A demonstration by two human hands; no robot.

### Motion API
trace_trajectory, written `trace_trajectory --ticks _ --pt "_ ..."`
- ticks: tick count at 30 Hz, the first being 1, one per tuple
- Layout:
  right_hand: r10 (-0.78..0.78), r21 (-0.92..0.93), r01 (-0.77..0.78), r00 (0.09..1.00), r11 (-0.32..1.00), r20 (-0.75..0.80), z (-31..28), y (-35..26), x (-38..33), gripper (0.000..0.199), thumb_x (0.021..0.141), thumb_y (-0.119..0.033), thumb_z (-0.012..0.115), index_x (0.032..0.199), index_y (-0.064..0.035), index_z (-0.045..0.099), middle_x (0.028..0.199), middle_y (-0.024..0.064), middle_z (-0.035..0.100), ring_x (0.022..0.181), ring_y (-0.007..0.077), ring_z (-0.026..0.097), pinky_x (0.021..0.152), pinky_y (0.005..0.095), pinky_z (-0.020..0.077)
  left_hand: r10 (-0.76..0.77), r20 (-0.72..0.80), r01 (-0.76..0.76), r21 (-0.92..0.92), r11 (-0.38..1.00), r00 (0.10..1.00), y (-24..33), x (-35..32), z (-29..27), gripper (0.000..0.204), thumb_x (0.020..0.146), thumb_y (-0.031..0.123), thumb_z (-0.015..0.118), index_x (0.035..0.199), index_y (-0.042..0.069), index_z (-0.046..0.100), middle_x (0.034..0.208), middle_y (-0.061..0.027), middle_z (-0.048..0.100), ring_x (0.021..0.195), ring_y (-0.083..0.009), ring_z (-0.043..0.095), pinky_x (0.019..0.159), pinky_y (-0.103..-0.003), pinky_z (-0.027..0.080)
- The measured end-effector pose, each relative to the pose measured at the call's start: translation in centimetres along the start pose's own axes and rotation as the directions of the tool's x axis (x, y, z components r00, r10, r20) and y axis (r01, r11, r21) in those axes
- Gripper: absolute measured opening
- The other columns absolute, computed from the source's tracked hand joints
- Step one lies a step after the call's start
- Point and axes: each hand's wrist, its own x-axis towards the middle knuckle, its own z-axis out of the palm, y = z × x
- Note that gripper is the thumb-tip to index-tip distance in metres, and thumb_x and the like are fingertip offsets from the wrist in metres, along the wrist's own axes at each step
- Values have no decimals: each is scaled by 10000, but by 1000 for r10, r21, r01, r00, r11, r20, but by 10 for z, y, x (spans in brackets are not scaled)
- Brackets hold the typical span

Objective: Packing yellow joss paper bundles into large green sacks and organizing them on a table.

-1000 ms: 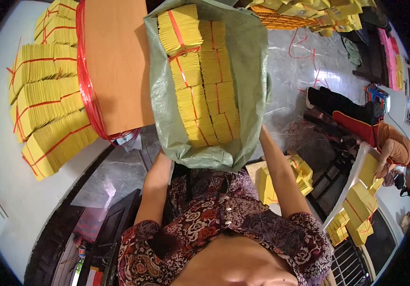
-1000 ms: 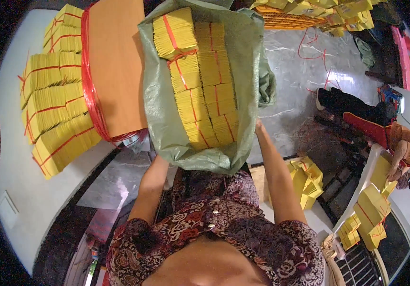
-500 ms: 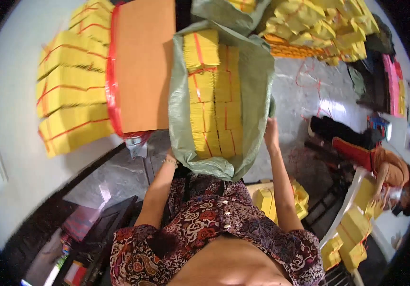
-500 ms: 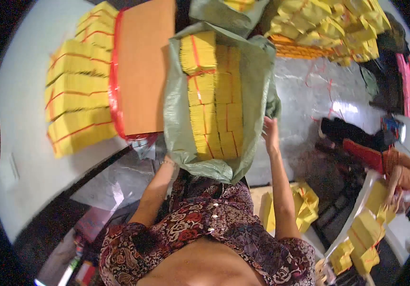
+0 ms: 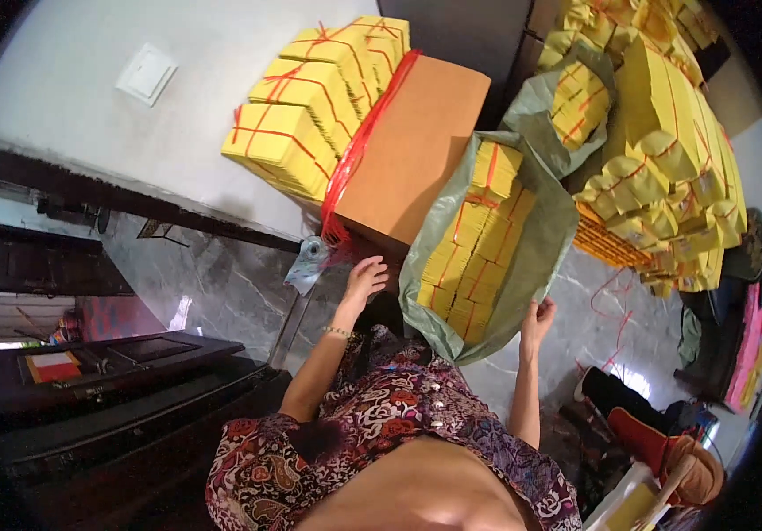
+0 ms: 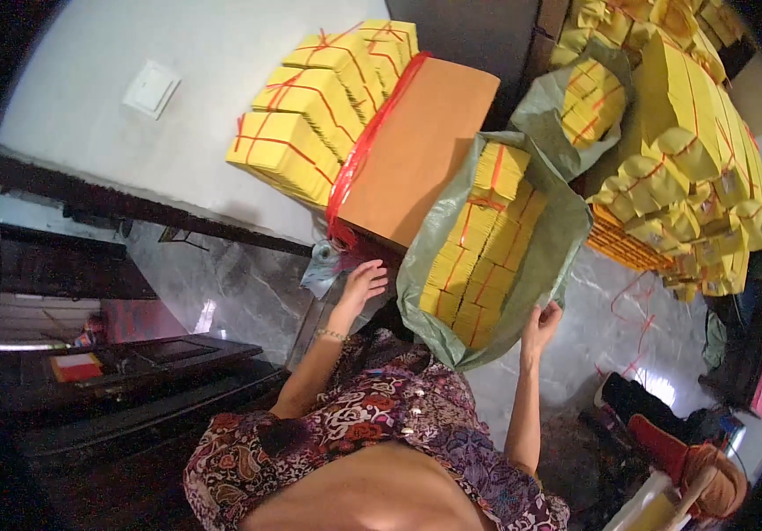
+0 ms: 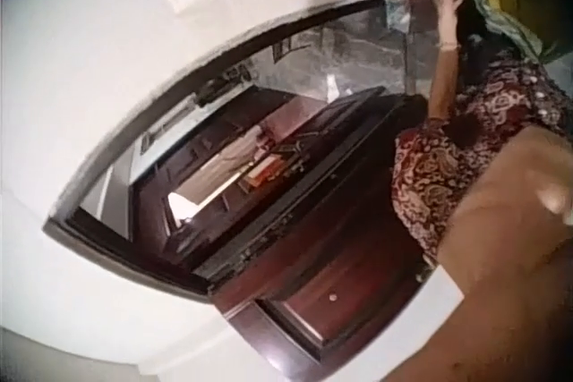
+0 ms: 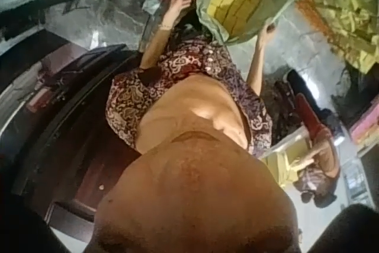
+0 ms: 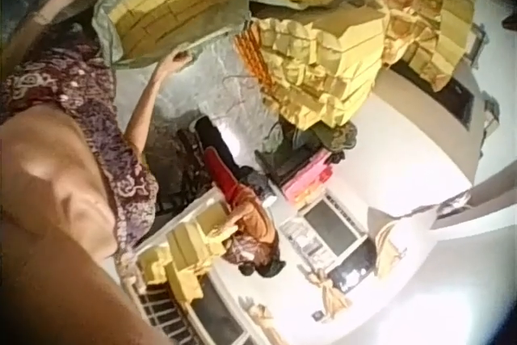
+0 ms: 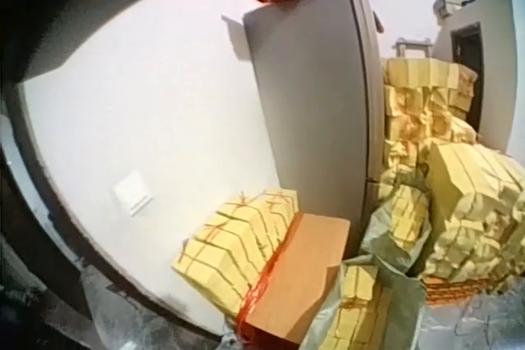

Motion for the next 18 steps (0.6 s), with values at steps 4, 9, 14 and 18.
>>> trace_trajectory --ticks 4,9,14,18 --pt "-282 -297 238 952 925 -116 32 -55 1 281 877 -112 572 1133 -14 512 980 49 555 828 135 512 764 264 434 181 -132 -162 141 977 975 42 -11 -34 347 931 265 523 1240 108 518 1089 -62 615 874 -145 615 727 -289 505" --pt "-231 44 229 918 972 323 109 -110 2 165 876 -83 568 1030 -25 578 918 48 575 828 123 532 740 258 449 429 -377 -445 47 894 821 115 -9 -83 426 887 242 614 1260 87 476 1016 -10 577 797 -85 555 662 -239 477" --pt "-236 143 187 780 972 579 251 -149 -17 254 897 -221 591 1064 -31 578 957 75 601 856 146 568 755 282 466 371 -523 -532 -196 824 767 217 -9 -96 745 822 421 651 1393 94 301 1389 -172 308 1265 -284 359 957 -418 394" --pt "3 66 -79 664 995 748 350 -222 -42 493 915 -387 539 1178 30 525 1132 148 575 1055 216 533 902 332 422 215 -471 -440 -444 780 856 266 9 -118 909 759 505 687 1437 136 206 1442 -195 160 1339 -328 213 1041 -451 286"
